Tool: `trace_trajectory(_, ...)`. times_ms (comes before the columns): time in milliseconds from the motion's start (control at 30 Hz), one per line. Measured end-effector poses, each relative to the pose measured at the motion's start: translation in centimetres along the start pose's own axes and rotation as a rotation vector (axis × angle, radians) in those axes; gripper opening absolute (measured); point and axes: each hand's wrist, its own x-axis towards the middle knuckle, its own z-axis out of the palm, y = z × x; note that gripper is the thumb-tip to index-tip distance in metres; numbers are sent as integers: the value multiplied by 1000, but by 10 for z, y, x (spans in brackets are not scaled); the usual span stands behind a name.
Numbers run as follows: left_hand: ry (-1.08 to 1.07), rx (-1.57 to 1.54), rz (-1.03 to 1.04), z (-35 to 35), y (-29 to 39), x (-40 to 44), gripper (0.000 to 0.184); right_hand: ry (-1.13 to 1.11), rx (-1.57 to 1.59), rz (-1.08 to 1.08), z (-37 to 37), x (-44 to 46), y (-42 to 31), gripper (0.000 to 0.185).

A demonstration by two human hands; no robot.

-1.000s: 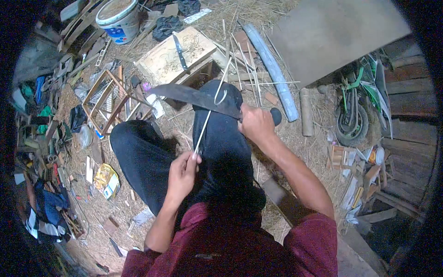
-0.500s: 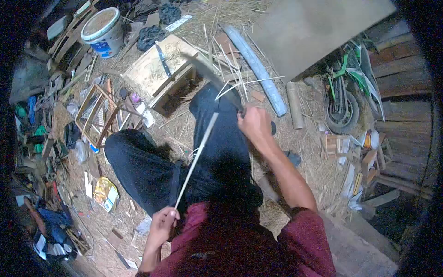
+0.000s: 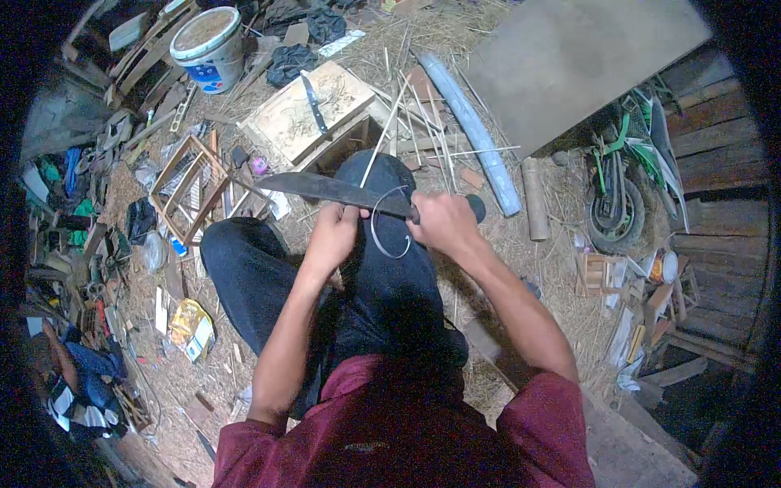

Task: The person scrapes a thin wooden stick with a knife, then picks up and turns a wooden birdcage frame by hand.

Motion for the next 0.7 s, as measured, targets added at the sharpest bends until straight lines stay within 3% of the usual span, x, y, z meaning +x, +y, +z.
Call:
trace_trajectory(133, 40, -22, -51, 0, -1, -10, 29, -29, -1, -36, -3, 1, -5, 27)
trace_trajectory(367, 32, -74, 75, 0, -20, -46, 30, 9, -51, 34, 2, -3, 0, 27)
trace_trajectory(700, -68, -88, -103, -37, -8, -141, 26, 17, -69, 160, -6, -20, 13, 35)
